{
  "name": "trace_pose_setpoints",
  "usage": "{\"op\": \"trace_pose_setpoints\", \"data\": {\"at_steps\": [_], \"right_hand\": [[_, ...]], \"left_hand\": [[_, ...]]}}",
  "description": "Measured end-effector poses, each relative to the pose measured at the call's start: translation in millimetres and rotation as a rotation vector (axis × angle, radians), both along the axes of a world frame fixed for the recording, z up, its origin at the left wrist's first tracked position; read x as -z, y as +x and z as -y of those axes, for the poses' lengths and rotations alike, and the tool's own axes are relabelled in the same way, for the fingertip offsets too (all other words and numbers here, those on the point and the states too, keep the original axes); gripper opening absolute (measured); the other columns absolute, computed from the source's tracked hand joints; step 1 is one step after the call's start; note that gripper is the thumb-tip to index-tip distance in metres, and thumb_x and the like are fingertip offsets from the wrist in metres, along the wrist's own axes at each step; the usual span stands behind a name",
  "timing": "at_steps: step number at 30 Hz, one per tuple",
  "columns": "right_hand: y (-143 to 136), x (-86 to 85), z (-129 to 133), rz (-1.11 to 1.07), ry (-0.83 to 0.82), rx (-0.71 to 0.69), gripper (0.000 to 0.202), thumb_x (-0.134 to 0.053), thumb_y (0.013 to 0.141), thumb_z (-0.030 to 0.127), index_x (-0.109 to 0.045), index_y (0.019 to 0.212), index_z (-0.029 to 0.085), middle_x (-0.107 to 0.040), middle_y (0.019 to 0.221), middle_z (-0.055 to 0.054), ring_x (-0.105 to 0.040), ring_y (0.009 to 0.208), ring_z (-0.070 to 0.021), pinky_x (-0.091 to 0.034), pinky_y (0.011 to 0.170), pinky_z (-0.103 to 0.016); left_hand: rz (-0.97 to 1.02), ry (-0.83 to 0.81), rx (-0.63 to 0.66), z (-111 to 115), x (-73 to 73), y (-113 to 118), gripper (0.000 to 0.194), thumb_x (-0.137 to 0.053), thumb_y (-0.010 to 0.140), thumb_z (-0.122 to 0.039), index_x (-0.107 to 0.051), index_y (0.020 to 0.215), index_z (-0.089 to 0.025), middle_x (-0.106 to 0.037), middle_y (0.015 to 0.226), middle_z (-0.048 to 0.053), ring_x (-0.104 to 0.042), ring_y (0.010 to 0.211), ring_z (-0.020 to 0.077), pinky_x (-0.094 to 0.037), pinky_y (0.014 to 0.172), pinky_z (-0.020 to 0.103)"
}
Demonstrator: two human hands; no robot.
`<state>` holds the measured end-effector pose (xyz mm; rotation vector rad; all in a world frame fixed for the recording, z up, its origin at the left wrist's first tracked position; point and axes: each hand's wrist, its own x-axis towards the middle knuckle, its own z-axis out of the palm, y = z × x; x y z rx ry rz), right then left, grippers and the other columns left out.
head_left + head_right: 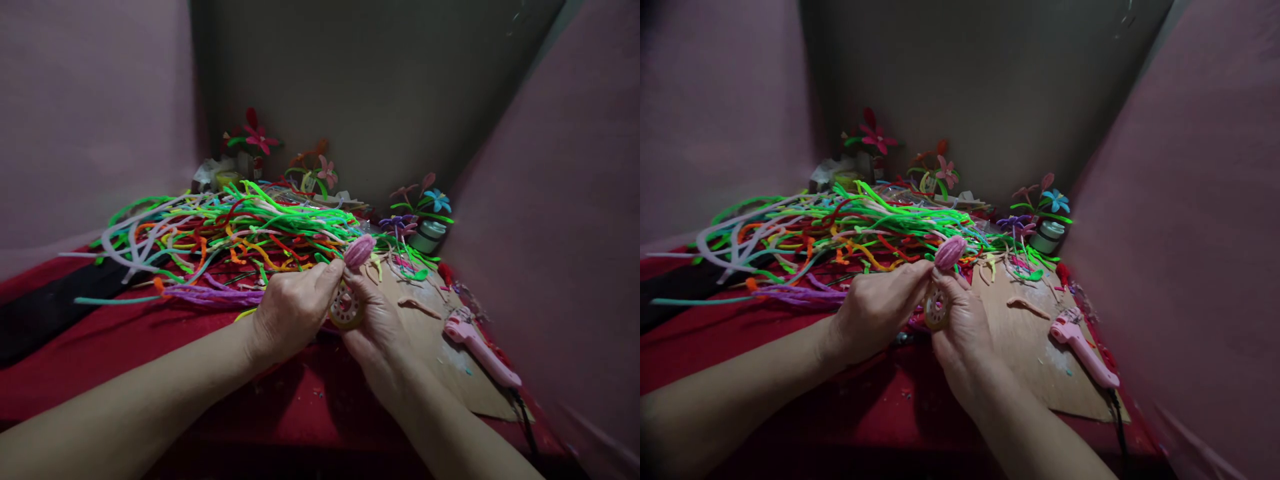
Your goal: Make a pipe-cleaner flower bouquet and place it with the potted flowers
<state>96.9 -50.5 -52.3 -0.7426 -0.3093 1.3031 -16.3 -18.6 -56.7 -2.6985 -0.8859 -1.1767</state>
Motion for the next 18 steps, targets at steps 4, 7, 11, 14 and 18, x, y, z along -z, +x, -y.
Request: {"op": "trace_pose_setpoints", "data": {"at_steps": [4, 7, 11, 14, 18], "right_hand": [[-1, 1.3, 2, 0.042, 0.054, -0.035, 0.018, -0.071, 0.060, 0.015, -0.067, 0.077, 0.018, -0.067, 0.069, 0.003, -0.058, 0.063, -0.0113, -0.046, 0.064, -0.024], [-1, -1.2, 4, 0.130, 0.148, -0.041, 0.016, -0.071, 0.062, 0.016, -0.068, 0.077, 0.018, -0.068, 0.071, 0.003, -0.059, 0.065, -0.0114, -0.046, 0.064, -0.024], [-1, -6.0, 6, 0.203, 0.270, -0.051, 0.010, -0.068, 0.068, 0.015, -0.069, 0.076, 0.019, -0.067, 0.073, 0.003, -0.058, 0.069, -0.0112, -0.045, 0.067, -0.024], [-2, -8.0, 7, 0.239, 0.302, -0.052, 0.010, -0.068, 0.069, 0.015, -0.069, 0.078, 0.020, -0.066, 0.073, 0.003, -0.056, 0.068, -0.0107, -0.044, 0.065, -0.024], [-2, -9.6, 7, 0.251, 0.327, -0.058, 0.010, -0.069, 0.069, 0.016, -0.069, 0.078, 0.021, -0.064, 0.072, 0.004, -0.055, 0.066, -0.0099, -0.044, 0.068, -0.025]], "left_hand": [[0.153, -0.095, 0.123, -2, -2.1, -2, 0.028, -0.046, 0.086, -0.022, -0.063, 0.108, -0.016, -0.070, 0.094, 0.010, -0.065, 0.082, 0.0178, -0.047, 0.075, 0.026], [0.332, -0.258, 0.205, 0, -11.3, -2, 0.024, -0.049, 0.085, -0.021, -0.066, 0.100, -0.016, -0.070, 0.095, 0.006, -0.064, 0.085, 0.0153, -0.047, 0.078, 0.023], [0.534, -0.664, 0.238, 7, -28.6, -1, 0.017, -0.055, 0.081, -0.023, -0.068, 0.090, -0.017, -0.066, 0.071, 0.000, -0.058, 0.060, 0.0089, -0.046, 0.057, 0.017], [0.642, -0.934, 0.290, 10, -37.4, -1, 0.015, -0.059, 0.078, -0.023, -0.069, 0.087, -0.016, -0.054, 0.050, -0.005, -0.045, 0.040, 0.0049, -0.037, 0.040, 0.015], [0.767, -1.205, 0.402, 8, -38.5, -3, 0.013, -0.062, 0.076, -0.024, -0.067, 0.084, -0.014, -0.051, 0.045, -0.006, -0.041, 0.032, 0.0040, -0.030, 0.031, 0.014]]}}
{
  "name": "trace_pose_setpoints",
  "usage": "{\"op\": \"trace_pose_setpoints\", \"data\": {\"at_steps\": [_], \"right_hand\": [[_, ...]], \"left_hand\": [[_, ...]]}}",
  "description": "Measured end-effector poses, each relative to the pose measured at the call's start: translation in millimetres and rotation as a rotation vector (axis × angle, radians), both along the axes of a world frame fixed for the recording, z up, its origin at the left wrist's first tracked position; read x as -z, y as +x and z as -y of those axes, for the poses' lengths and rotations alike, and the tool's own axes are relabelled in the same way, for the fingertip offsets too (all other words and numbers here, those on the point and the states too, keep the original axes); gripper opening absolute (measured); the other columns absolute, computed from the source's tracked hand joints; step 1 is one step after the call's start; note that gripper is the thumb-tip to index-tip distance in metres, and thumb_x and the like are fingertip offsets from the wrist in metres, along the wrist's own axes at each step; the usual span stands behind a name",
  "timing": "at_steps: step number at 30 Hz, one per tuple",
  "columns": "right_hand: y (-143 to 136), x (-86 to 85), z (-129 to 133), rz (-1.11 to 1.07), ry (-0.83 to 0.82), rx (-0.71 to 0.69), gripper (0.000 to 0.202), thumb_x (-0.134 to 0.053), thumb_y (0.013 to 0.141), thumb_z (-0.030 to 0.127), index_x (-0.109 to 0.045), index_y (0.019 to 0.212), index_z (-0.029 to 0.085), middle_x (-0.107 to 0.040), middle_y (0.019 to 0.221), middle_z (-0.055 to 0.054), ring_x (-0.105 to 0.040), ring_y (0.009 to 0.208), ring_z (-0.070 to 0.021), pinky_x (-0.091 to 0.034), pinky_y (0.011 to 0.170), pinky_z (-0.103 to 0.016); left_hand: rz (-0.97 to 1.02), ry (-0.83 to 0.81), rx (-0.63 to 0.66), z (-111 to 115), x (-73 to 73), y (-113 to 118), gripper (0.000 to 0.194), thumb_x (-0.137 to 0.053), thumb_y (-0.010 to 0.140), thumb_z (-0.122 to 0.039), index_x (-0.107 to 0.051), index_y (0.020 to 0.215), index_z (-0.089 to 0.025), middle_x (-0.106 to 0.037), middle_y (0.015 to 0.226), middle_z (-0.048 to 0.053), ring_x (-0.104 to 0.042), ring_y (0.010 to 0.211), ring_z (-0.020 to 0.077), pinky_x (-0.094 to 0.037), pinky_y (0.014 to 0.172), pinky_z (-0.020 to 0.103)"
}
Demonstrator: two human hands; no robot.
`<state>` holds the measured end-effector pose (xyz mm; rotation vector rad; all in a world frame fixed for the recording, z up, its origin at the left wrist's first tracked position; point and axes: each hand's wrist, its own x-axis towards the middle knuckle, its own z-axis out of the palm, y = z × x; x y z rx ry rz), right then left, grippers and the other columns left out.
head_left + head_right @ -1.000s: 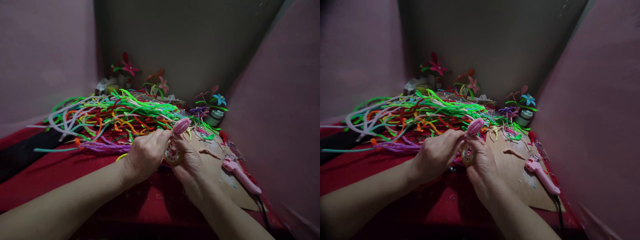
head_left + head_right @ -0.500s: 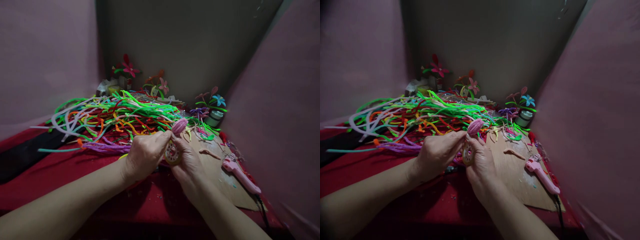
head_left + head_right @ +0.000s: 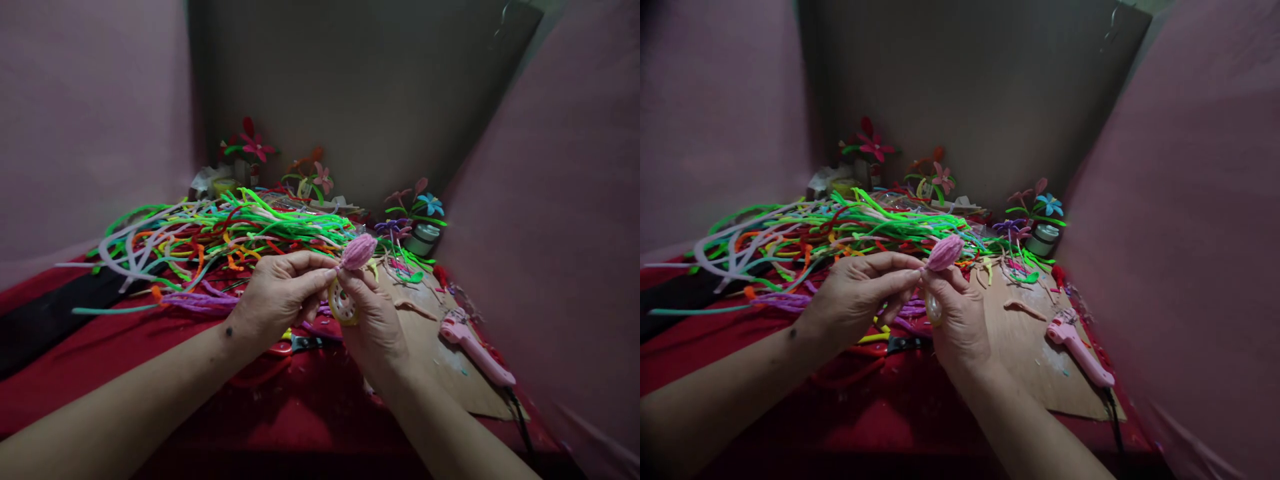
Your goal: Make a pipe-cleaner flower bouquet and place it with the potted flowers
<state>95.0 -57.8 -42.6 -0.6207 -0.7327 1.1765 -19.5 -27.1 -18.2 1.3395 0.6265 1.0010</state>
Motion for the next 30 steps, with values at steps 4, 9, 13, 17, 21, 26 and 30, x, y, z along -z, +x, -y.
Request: {"op": "trace_pose_setpoints", "data": {"at_steps": [4, 9, 13, 17, 21, 26, 30], "right_hand": [[5, -2.9, 0, 0.010, 0.011, -0.077, 0.015, -0.070, 0.068, 0.017, -0.071, 0.082, 0.021, -0.067, 0.080, 0.002, -0.057, 0.073, -0.0122, -0.045, 0.077, -0.028], [10, -4.7, -1, 0.025, -0.008, -0.215, 0.023, -0.074, 0.063, 0.024, -0.071, 0.085, 0.022, -0.069, 0.092, -0.001, -0.060, 0.079, -0.0151, -0.047, 0.073, -0.027], [4, -4.3, -3, -0.068, -0.035, -0.181, 0.018, -0.071, 0.066, 0.022, -0.069, 0.084, 0.023, -0.069, 0.084, 0.001, -0.059, 0.073, -0.0122, -0.047, 0.068, -0.024], [-5, -6.7, -4, -0.099, -0.021, -0.150, 0.008, -0.069, 0.070, 0.024, -0.067, 0.077, 0.022, -0.064, 0.067, 0.003, -0.053, 0.055, -0.0100, -0.046, 0.058, -0.023], [-9, -10.3, -3, -0.099, -0.025, -0.105, 0.007, -0.068, 0.069, 0.024, -0.067, 0.076, 0.021, -0.065, 0.069, 0.003, -0.054, 0.057, -0.0106, -0.046, 0.059, -0.024], [-9, -12.0, -1, -0.080, -0.033, -0.035, 0.009, -0.068, 0.067, 0.018, -0.070, 0.075, 0.022, -0.065, 0.068, 0.005, -0.054, 0.061, -0.0091, -0.042, 0.060, -0.022], [-7, -10.7, -1, -0.006, -0.022, 0.015, 0.009, -0.068, 0.065, 0.013, -0.071, 0.070, 0.020, -0.066, 0.069, 0.004, -0.055, 0.066, -0.0097, -0.042, 0.066, -0.022]], "left_hand": [[0.163, -0.263, 0.239, -5, 2.0, -2, 0.011, -0.063, 0.076, -0.022, -0.064, 0.084, -0.014, -0.053, 0.049, -0.006, -0.039, 0.030, 0.0015, -0.028, 0.029, 0.011], [0.285, -0.454, 0.469, -9, 0.0, -2, 0.005, -0.057, 0.077, -0.013, -0.059, 0.072, -0.011, -0.047, 0.048, -0.007, -0.027, 0.027, -0.0034, -0.024, 0.028, 0.008], [0.264, -0.379, 0.429, -10, -0.7, -4, 0.005, -0.058, 0.077, -0.016, -0.059, 0.075, -0.012, -0.049, 0.051, -0.006, -0.032, 0.029, -0.0019, -0.026, 0.029, 0.009], [0.119, -0.108, 0.209, -3, -3.5, -4, 0.011, -0.059, 0.079, -0.026, -0.059, 0.081, -0.015, -0.055, 0.056, -0.004, -0.044, 0.036, 0.0041, -0.034, 0.034, 0.015], [-0.120, 0.342, -0.123, 6, -1.7, -2, 0.012, -0.054, 0.081, -0.025, -0.061, 0.084, -0.016, -0.060, 0.068, 0.000, -0.055, 0.058, 0.0103, -0.045, 0.055, 0.020], [-0.556, 0.987, -0.387, 1, 13.5, -2, 0.016, -0.048, 0.083, -0.025, -0.060, 0.091, -0.017, -0.063, 0.081, 0.004, -0.058, 0.070, 0.0145, -0.043, 0.064, 0.023], [-0.682, 1.123, -0.402, -7, 17.1, -4, 0.021, -0.041, 0.087, -0.024, -0.060, 0.085, -0.016, -0.062, 0.076, 0.006, -0.056, 0.063, 0.0136, -0.038, 0.055, 0.022]]}}
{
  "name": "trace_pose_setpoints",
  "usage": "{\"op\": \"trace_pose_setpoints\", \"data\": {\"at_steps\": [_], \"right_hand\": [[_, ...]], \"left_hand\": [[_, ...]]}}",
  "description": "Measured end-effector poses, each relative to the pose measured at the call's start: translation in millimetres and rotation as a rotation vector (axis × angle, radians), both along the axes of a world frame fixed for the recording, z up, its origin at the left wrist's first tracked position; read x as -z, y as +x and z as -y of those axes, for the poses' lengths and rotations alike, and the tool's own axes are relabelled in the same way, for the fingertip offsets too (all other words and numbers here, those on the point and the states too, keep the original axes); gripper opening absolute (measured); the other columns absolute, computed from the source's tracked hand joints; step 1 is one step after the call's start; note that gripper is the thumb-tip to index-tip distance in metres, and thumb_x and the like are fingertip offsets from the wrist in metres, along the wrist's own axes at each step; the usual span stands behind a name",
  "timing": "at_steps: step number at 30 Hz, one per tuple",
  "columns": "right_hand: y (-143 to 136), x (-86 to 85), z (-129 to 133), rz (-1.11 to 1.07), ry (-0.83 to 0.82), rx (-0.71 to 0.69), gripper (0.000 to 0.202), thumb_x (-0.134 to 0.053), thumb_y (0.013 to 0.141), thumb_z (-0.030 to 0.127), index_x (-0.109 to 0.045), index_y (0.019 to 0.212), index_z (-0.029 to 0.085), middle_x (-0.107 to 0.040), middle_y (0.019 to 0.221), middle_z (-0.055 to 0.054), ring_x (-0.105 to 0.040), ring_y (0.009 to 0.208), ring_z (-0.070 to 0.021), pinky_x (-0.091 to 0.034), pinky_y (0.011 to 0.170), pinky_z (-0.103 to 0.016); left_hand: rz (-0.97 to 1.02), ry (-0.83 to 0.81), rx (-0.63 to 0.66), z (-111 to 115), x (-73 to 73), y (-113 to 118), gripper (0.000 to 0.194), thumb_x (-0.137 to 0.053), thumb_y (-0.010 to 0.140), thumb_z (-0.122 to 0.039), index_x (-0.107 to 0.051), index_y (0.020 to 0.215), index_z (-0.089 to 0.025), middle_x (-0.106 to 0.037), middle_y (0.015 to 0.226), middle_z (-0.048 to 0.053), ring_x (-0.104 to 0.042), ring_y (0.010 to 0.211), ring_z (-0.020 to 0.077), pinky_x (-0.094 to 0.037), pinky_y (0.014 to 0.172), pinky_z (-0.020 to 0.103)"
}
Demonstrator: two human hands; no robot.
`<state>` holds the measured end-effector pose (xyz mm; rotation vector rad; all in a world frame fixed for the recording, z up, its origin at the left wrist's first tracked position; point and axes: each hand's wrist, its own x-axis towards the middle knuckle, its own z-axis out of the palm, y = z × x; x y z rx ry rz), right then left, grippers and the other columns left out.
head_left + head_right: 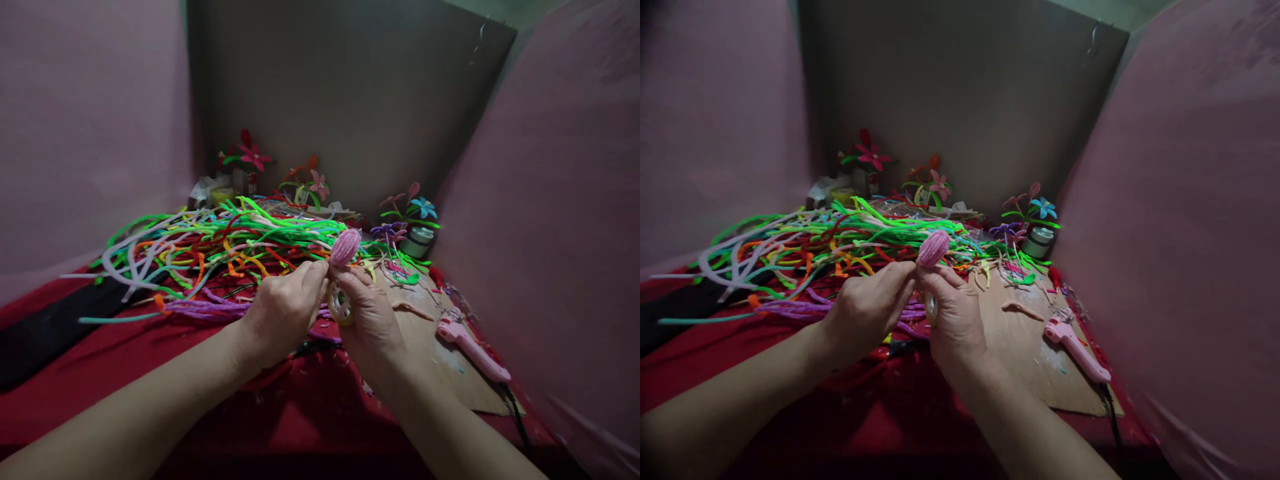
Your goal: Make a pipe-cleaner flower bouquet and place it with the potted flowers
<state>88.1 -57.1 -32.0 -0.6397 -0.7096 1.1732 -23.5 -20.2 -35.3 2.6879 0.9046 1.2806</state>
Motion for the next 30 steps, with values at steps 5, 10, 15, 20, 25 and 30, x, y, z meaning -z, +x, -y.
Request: {"op": "trace_pose_setpoints", "data": {"at_steps": [5, 10, 15, 20, 25, 30], "right_hand": [[3, 0.0, -1, 0.066, 0.060, -0.074, 0.011, -0.066, 0.070, 0.017, -0.072, 0.079, 0.020, -0.068, 0.074, 0.002, -0.057, 0.071, -0.0116, -0.044, 0.073, -0.025], [5, 2.1, -4, 0.039, 0.031, -0.133, 0.005, -0.067, 0.071, 0.019, -0.070, 0.076, 0.018, -0.066, 0.069, 0.002, -0.056, 0.066, -0.0116, -0.044, 0.067, -0.024], [12, 9.8, -13, -0.061, -0.001, -0.245, 0.007, -0.069, 0.069, 0.019, -0.068, 0.077, 0.017, -0.065, 0.068, 0.003, -0.054, 0.059, -0.0085, -0.043, 0.059, -0.021], [20, 7.6, -18, -0.041, -0.040, -0.319, 0.018, -0.075, 0.063, 0.020, -0.070, 0.080, 0.019, -0.069, 0.079, 0.001, -0.059, 0.070, -0.0116, -0.047, 0.065, -0.022], [16, -0.4, -17, 0.028, -0.023, -0.174, 0.016, -0.075, 0.061, 0.019, -0.071, 0.077, 0.019, -0.067, 0.075, 0.001, -0.055, 0.066, -0.0113, -0.044, 0.063, -0.023], [8, 1.1, -18, 0.044, -0.002, -0.080, 0.009, -0.074, 0.061, 0.017, -0.070, 0.069, 0.018, -0.063, 0.071, 0.002, -0.052, 0.068, -0.0115, -0.041, 0.063, -0.023]], "left_hand": [[0.276, -0.322, 0.163, 3, -9.6, -1, 0.013, -0.046, 0.086, -0.023, -0.058, 0.083, -0.018, -0.055, 0.063, -0.002, -0.050, 0.052, 0.0080, -0.038, 0.053, 0.019], [0.538, -0.907, 0.337, 8, -18.4, 1, 0.014, -0.050, 0.084, -0.029, -0.053, 0.076, -0.018, -0.045, 0.051, -0.007, -0.040, 0.036, 0.0049, -0.032, 0.036, 0.017], [0.737, -1.317, 0.585, 4, -17.3, 2, 0.014, -0.055, 0.082, -0.027, -0.050, 0.074, -0.017, -0.046, 0.053, -0.007, -0.036, 0.030, 0.0016, -0.027, 0.029, 0.013], [0.743, -1.572, 0.844, -6, -12.1, 1, 0.008, -0.051, 0.084, -0.020, -0.050, 0.078, -0.016, -0.041, 0.054, -0.008, -0.024, 0.027, -0.0022, -0.025, 0.028, 0.010], [0.594, -1.444, 0.735, -10, -12.0, -1, 0.015, -0.049, 0.086, -0.028, -0.050, 0.075, -0.017, -0.044, 0.052, -0.007, -0.032, 0.028, 0.0021, -0.027, 0.028, 0.014], [0.412, -0.651, 0.222, -5, -4.6, 4, 0.014, -0.051, 0.082, -0.021, -0.055, 0.070, -0.016, -0.050, 0.054, -0.003, -0.047, 0.045, 0.0071, -0.037, 0.046, 0.018]]}}
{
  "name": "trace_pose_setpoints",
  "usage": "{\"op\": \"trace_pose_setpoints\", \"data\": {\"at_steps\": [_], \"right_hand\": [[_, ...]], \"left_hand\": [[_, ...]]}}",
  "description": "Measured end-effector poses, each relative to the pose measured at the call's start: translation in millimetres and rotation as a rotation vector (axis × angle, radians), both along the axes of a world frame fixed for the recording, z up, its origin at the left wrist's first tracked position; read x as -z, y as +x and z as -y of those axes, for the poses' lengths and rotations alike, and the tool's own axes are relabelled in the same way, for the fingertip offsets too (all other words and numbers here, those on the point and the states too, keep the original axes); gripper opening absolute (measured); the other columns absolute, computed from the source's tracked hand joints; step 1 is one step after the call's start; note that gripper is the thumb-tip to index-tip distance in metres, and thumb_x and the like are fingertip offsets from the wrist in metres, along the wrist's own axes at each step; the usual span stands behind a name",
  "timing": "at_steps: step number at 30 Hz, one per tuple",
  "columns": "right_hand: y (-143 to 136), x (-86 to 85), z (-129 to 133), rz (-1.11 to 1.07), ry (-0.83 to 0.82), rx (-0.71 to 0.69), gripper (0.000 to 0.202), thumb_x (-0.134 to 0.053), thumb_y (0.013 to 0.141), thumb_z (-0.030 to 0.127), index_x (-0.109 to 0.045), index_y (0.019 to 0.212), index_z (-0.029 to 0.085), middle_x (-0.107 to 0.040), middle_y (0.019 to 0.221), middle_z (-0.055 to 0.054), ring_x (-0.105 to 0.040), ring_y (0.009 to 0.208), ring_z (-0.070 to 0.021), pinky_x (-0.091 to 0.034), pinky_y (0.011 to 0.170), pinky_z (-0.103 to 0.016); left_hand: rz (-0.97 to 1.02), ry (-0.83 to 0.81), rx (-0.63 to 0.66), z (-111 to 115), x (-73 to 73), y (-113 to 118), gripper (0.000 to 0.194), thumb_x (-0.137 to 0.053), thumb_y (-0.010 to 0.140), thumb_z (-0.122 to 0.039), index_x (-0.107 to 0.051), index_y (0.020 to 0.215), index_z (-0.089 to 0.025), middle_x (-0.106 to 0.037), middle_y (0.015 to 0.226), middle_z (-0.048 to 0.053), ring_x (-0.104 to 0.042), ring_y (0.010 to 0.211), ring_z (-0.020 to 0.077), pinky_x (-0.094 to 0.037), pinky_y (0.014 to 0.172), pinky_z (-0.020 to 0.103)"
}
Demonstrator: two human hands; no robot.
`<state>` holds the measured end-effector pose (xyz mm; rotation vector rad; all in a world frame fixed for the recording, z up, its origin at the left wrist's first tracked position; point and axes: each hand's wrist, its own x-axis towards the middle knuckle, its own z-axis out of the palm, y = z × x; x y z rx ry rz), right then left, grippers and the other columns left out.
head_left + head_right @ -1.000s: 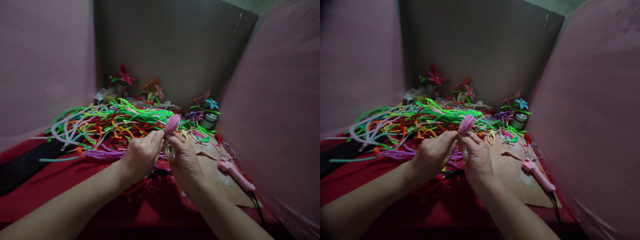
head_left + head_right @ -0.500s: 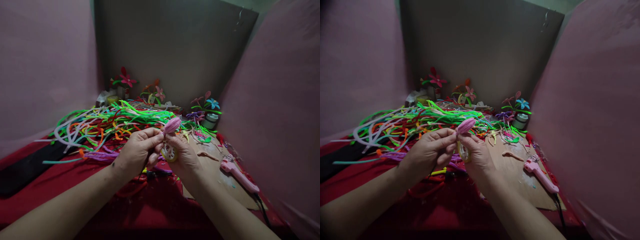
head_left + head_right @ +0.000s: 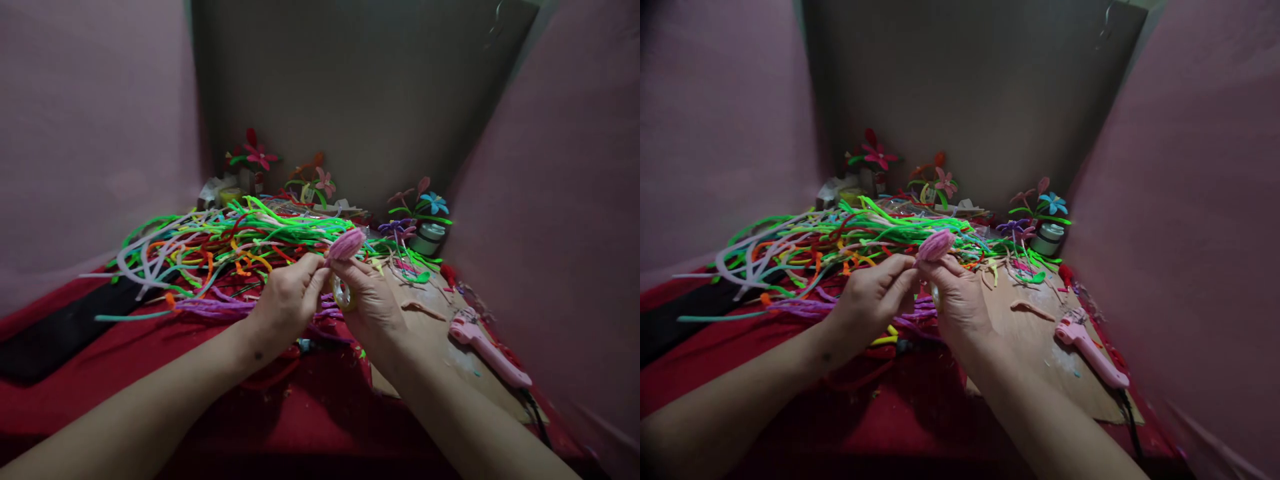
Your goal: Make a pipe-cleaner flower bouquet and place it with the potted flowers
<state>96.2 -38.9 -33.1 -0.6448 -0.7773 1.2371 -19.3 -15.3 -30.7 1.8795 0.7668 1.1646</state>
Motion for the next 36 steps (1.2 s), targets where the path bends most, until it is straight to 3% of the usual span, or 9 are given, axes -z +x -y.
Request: {"op": "trace_pose_setpoints", "data": {"at_steps": [3, 10, 14, 17, 20, 25, 28, 31, 36], "right_hand": [[0, 2.8, -1, 0.032, 0.025, 0.065, 0.011, -0.073, 0.061, 0.015, -0.072, 0.072, 0.018, -0.064, 0.077, 0.001, -0.052, 0.074, -0.0120, -0.041, 0.069, -0.024], [11, 3.5, -4, 0.084, 0.065, -0.095, 0.009, -0.071, 0.067, 0.020, -0.072, 0.076, 0.020, -0.064, 0.077, 0.001, -0.054, 0.076, -0.0130, -0.042, 0.075, -0.027], [19, 3.7, -5, 0.098, 0.067, -0.251, 0.008, -0.070, 0.068, 0.024, -0.073, 0.075, 0.021, -0.067, 0.083, -0.001, -0.056, 0.074, -0.0137, -0.043, 0.073, -0.028], [20, 3.8, -5, 0.097, 0.052, -0.241, 0.004, -0.071, 0.066, 0.022, -0.071, 0.068, 0.019, -0.066, 0.078, -0.001, -0.053, 0.064, -0.0109, -0.043, 0.065, -0.026], [16, 4.1, -5, 0.041, -0.014, -0.143, 0.006, -0.073, 0.062, 0.021, -0.071, 0.066, 0.019, -0.062, 0.068, 0.001, -0.050, 0.061, -0.0109, -0.041, 0.061, -0.026], [9, 10.1, -5, 0.049, 0.012, 0.018, 0.004, -0.074, 0.060, 0.019, -0.071, 0.063, 0.019, -0.060, 0.070, 0.002, -0.049, 0.067, -0.0116, -0.041, 0.066, -0.026], [10, 13.8, -5, 0.122, 0.088, 0.073, 0.005, -0.073, 0.063, 0.018, -0.073, 0.068, 0.020, -0.061, 0.079, 0.001, -0.050, 0.076, -0.0127, -0.041, 0.074, -0.027], [14, 13.3, -5, 0.170, 0.083, 0.058, 0.002, -0.073, 0.064, 0.020, -0.072, 0.066, 0.020, -0.061, 0.077, 0.000, -0.049, 0.075, -0.0126, -0.040, 0.074, -0.028], [18, 5.3, -2, 0.060, -0.009, -0.151, 0.009, -0.075, 0.060, 0.022, -0.071, 0.068, 0.020, -0.060, 0.067, 0.001, -0.049, 0.063, -0.0118, -0.039, 0.062, -0.027]], "left_hand": [[-0.047, 0.137, -0.082, 2, 0.6, 0, 0.012, -0.052, 0.080, -0.019, -0.055, 0.069, -0.016, -0.048, 0.058, -0.003, -0.045, 0.048, 0.0063, -0.036, 0.047, 0.018], [0.304, -0.720, 0.506, -2, -11.0, -9, 0.013, -0.051, 0.084, -0.025, -0.051, 0.074, -0.017, -0.044, 0.053, -0.008, -0.026, 0.029, 0.0012, -0.031, 0.027, 0.014], [0.403, -0.884, 0.732, -10, -4.9, -10, 0.009, -0.050, 0.083, -0.020, -0.055, 0.078, -0.015, -0.040, 0.052, -0.008, -0.018, 0.027, -0.0001, -0.032, 0.023, 0.014], [0.358, -0.895, 0.804, -12, -3.3, -9, 0.011, -0.049, 0.084, -0.022, -0.053, 0.076, -0.016, -0.038, 0.051, -0.009, -0.016, 0.026, 0.0002, -0.031, 0.023, 0.015], [0.166, -0.706, 0.616, -7, -5.5, -6, 0.021, -0.046, 0.086, -0.029, -0.050, 0.071, -0.016, -0.041, 0.050, -0.008, -0.026, 0.029, 0.0025, -0.031, 0.028, 0.016], [-0.225, 0.133, -0.058, 1, 1.2, 1, 0.015, -0.049, 0.081, -0.022, -0.051, 0.068, -0.016, -0.048, 0.057, -0.002, -0.044, 0.048, 0.0082, -0.034, 0.048, 0.020], [-0.250, 0.299, -0.132, 0, 5.0, 1, 0.013, -0.048, 0.081, -0.020, -0.053, 0.070, -0.016, -0.047, 0.057, -0.003, -0.041, 0.049, 0.0075, -0.032, 0.049, 0.021], [-0.137, -0.031, 0.067, -3, 0.5, -2, 0.023, -0.047, 0.085, -0.027, -0.048, 0.064, -0.017, -0.040, 0.049, -0.006, -0.035, 0.040, 0.0052, -0.027, 0.040, 0.018], [0.171, -0.652, 0.495, -8, -4.2, -6, 0.020, -0.056, 0.082, -0.032, -0.052, 0.071, -0.015, -0.045, 0.051, -0.007, -0.030, 0.031, 0.0009, -0.022, 0.032, 0.013]]}}
